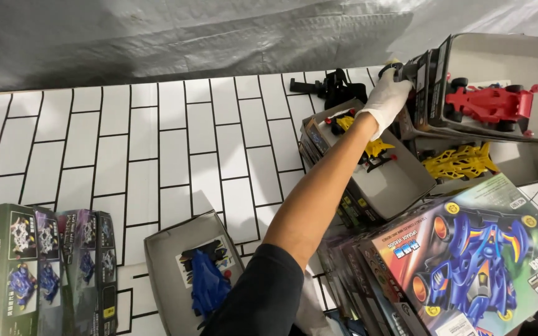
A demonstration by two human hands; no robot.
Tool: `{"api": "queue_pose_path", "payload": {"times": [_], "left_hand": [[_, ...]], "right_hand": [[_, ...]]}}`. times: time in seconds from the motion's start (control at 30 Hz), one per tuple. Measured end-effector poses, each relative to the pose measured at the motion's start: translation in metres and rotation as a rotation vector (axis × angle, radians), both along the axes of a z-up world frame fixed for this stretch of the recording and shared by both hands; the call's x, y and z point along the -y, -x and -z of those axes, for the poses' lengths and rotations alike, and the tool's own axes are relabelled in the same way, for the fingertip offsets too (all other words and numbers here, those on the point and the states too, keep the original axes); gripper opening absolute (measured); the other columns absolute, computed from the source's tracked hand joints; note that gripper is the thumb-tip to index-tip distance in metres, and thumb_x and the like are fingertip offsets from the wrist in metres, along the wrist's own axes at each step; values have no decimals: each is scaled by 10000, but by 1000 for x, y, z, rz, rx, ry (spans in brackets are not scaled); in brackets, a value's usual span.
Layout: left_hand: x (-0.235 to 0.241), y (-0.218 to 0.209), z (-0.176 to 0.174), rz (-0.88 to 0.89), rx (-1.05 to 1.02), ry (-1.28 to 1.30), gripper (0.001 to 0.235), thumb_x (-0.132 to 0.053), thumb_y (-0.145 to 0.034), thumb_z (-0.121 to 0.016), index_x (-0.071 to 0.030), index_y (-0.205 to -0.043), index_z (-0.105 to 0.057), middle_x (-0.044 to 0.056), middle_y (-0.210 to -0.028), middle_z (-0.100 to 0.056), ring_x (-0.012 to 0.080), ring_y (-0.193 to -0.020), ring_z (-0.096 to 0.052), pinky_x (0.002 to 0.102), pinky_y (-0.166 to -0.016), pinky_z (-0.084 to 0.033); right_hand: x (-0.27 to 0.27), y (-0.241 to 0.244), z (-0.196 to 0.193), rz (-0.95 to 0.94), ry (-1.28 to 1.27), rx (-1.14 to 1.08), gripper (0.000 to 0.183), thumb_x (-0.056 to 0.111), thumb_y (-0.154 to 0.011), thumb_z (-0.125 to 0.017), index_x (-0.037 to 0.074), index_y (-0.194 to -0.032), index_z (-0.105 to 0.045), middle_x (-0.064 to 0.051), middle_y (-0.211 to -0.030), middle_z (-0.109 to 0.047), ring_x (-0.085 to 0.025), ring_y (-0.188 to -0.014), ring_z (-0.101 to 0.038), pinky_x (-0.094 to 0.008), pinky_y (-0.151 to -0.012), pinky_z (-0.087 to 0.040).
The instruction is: The person assembles a blue toy car chassis on a tiled table, using pliers to manipulate small parts and attaching wheels. They handle multiple toy boxes and components, organizing them while working on the assembly.
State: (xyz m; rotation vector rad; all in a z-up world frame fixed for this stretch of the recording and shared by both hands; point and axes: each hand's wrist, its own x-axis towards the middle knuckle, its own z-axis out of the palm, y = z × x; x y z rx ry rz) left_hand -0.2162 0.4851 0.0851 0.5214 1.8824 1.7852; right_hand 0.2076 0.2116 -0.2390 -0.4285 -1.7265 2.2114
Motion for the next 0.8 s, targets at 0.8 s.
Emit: {"api": "queue_pose_path", "payload": {"times": [0.8], "left_hand": [[-12,13,15,-291,175,-283,654,-257,-919,-308,5,-1514,-372,270,-1531,-432,432,-1405,-415,457,-1159,-318]], "right_hand": [[-141,16,-29,-572,-435,1415,575,598,-838,-601,252,-1278,-730,12,-1420,-624,-145,-1340,-577,-314,-1184,-396]]}}
